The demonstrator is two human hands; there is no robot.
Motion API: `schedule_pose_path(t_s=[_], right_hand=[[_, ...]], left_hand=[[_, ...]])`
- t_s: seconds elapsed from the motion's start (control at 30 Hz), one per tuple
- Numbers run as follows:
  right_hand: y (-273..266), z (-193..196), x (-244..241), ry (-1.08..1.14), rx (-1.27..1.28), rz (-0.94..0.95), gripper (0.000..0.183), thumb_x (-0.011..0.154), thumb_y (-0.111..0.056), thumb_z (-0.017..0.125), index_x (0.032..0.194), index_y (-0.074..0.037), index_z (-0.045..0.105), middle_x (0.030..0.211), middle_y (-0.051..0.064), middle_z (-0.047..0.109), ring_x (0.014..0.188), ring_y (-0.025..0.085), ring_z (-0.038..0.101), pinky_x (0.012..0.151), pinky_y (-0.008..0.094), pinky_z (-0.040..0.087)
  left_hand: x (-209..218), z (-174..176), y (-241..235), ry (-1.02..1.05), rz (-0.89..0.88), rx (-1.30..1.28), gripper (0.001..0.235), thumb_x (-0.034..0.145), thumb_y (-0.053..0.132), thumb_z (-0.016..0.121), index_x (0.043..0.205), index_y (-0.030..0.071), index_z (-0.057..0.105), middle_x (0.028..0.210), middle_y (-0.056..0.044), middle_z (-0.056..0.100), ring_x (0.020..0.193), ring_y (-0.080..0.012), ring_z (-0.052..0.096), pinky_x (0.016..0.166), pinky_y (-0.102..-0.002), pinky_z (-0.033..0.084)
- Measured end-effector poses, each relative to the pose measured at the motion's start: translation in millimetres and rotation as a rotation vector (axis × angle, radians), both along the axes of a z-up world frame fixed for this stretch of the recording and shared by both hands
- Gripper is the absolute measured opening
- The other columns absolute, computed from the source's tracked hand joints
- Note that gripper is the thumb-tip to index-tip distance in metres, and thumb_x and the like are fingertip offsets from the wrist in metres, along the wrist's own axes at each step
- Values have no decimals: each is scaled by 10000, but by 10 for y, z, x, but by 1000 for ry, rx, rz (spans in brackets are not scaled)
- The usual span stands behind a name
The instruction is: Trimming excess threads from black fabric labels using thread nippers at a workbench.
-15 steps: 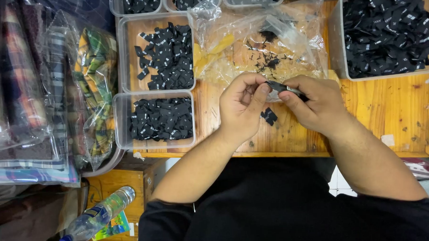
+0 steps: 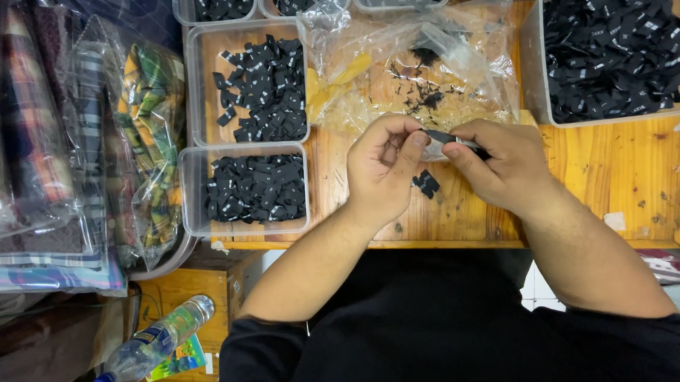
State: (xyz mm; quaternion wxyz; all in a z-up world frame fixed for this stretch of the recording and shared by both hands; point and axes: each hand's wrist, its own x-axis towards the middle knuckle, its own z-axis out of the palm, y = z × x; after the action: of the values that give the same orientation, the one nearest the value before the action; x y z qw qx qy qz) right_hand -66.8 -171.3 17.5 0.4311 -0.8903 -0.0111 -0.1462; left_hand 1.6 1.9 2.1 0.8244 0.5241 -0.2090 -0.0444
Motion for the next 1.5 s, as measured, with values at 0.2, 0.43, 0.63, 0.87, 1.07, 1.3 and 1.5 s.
schedule_pose_path(t_s=[0.2, 0.43, 0.63, 0.87, 1.07, 1.3, 1.5], right_hand=[[-42, -20, -2, 27, -20, -27, 168, 1034, -248, 708, 1004, -94, 769, 595, 157, 596, 614, 372, 659, 545, 366, 482], [-36, -36, 4, 46, -19, -32, 138, 988, -267, 750, 986, -134, 785, 585, 131, 588, 612, 357, 661, 554, 349, 489], [-40, -28, -7, 0, 32, -12, 127, 990, -229, 747, 969, -108, 781, 595, 144, 591, 606, 336, 657, 557, 340, 487], [-40, -1, 18, -25, 40, 17, 133, 996, -193, 735, 953, -73, 774, 570, 151, 573, 567, 327, 637, 525, 335, 473], [-35, 14, 15, -37, 39, 24, 138, 994, -192, 746, 941, -67, 767, 570, 151, 569, 570, 334, 636, 519, 336, 465], [-21, 20, -2, -13, 18, 0, 147, 1007, -205, 750, 941, -76, 771, 579, 150, 577, 587, 337, 646, 538, 334, 481], [-93, -27, 9, -24, 59, 1, 128, 1004, -216, 729, 998, -107, 796, 619, 118, 623, 612, 311, 658, 576, 328, 497]], left_hand=[[5, -7, -7, -1, 6, -7, 51, 1007, -4, 640, 1050, -4, 667, 869, -91, 682, 810, -59, 607, 720, -207, 529], [-2, 7, 4, 6, -1, -9, 55, 1009, -7, 636, 1056, -7, 664, 873, -79, 675, 807, -50, 585, 713, -197, 517], [23, 35, 4, -26, 19, 30, 54, 981, -5, 674, 1033, -1, 686, 873, -74, 686, 794, -47, 595, 696, -193, 511], [23, 53, 8, -58, 52, 85, 46, 961, 15, 702, 1006, 6, 708, 847, -70, 683, 738, -46, 546, 675, -191, 499], [21, 58, 11, -51, 49, 85, 49, 962, 22, 704, 1009, 9, 712, 846, -66, 684, 737, -42, 531, 684, -191, 496], [13, 68, 5, -45, 47, 73, 49, 964, 23, 704, 1010, 9, 709, 846, -64, 680, 737, -39, 530, 687, -192, 498], [17, 76, 20, -38, 45, 64, 45, 969, 14, 694, 1011, 10, 708, 851, -64, 677, 739, -37, 516, 692, -194, 497]])
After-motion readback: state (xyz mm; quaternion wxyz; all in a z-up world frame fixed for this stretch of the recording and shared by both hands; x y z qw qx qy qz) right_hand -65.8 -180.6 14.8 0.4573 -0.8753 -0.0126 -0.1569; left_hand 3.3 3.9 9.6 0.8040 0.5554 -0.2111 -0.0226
